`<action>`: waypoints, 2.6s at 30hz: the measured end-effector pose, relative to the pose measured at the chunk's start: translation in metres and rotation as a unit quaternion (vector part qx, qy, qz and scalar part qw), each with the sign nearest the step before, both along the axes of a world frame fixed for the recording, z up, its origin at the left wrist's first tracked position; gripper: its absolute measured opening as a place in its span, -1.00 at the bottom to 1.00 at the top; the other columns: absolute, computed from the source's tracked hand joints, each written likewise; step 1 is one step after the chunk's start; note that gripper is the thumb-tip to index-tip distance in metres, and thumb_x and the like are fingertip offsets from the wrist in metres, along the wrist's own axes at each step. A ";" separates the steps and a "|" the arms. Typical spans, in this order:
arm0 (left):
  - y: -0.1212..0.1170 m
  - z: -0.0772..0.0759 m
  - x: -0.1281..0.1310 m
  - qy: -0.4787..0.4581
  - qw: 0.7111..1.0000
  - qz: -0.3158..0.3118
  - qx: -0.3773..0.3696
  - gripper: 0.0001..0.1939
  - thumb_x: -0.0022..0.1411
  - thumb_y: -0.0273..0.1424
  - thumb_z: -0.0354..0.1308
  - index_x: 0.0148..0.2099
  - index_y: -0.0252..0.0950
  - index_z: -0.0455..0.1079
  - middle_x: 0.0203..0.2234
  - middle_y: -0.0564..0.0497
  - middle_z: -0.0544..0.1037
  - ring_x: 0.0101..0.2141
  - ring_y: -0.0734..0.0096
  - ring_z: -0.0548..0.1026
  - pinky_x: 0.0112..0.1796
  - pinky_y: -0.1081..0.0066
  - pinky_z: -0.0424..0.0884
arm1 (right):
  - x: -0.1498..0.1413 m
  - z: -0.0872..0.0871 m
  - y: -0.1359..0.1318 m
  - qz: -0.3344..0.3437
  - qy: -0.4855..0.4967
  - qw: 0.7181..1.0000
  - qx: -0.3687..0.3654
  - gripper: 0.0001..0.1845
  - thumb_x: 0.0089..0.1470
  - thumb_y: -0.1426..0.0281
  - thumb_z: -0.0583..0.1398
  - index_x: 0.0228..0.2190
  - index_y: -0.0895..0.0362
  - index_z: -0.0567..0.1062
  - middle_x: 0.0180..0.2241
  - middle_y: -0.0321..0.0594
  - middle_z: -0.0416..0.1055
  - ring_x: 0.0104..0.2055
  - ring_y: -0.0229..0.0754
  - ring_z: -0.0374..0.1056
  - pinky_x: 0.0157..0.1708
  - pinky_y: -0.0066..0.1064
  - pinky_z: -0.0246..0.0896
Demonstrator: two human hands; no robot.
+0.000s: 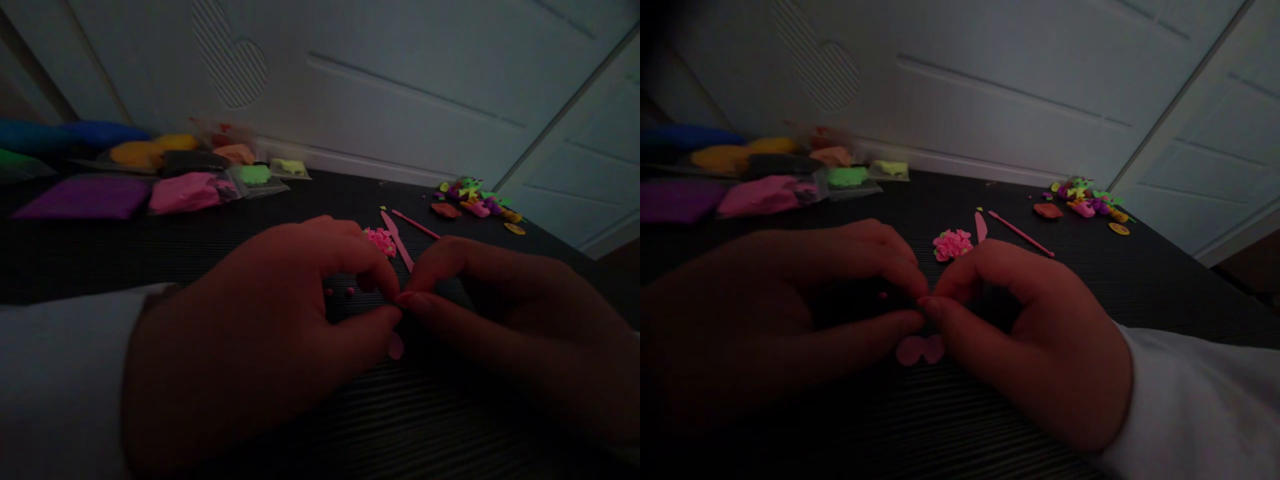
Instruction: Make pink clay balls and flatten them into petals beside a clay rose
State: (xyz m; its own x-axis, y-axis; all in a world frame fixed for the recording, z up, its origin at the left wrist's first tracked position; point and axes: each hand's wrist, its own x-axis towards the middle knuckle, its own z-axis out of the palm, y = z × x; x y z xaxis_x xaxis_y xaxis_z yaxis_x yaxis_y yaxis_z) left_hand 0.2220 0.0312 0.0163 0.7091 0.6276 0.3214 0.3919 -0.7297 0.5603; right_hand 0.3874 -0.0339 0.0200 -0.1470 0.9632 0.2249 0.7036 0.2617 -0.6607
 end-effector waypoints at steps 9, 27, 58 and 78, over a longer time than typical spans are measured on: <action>0.008 -0.003 -0.002 -0.027 0.999 -0.035 0.027 -0.91 0.00 -0.25 0.07 -0.42 -0.06 0.38 -0.48 0.27 0.43 -0.47 0.60 0.37 -0.45 0.58 0.26 | -0.003 0.000 0.000 -0.003 0.067 0.998 -0.001 -0.97 -0.07 0.42 0.14 -0.48 0.05 0.38 -0.52 -0.42 0.39 -0.50 -0.37 0.31 -0.55 -0.62 0.20; 0.004 -0.002 -0.001 -0.012 1.000 -0.010 0.007 -0.95 -0.03 -0.32 0.10 -0.48 -0.11 0.37 -0.51 0.26 0.42 -0.47 0.58 0.37 -0.46 0.54 0.25 | -0.002 0.001 0.001 -0.010 0.055 0.998 -0.030 -0.97 -0.07 0.41 0.15 -0.47 0.05 0.39 -0.51 -0.42 0.40 -0.50 -0.37 0.31 -0.53 -0.60 0.20; -0.001 0.009 -0.002 0.005 1.000 0.009 -0.005 -0.90 -0.02 -0.31 0.06 -0.47 -0.14 0.39 -0.52 0.27 0.45 -0.48 0.59 0.38 -0.45 0.57 0.23 | 0.000 -0.002 0.003 -0.010 0.028 1.000 -0.008 -0.95 -0.08 0.40 0.16 -0.45 0.04 0.39 -0.53 -0.46 0.38 -0.49 -0.41 0.30 -0.53 -0.64 0.18; -0.003 0.010 -0.001 0.004 1.000 0.022 -0.013 -0.93 -0.02 -0.31 0.09 -0.48 -0.14 0.37 -0.57 0.30 0.43 -0.52 0.62 0.37 -0.48 0.60 0.23 | 0.001 -0.003 0.002 -0.016 0.041 0.999 -0.026 -0.98 -0.07 0.38 0.15 -0.47 0.03 0.37 -0.52 -0.45 0.39 -0.49 -0.39 0.30 -0.53 -0.61 0.18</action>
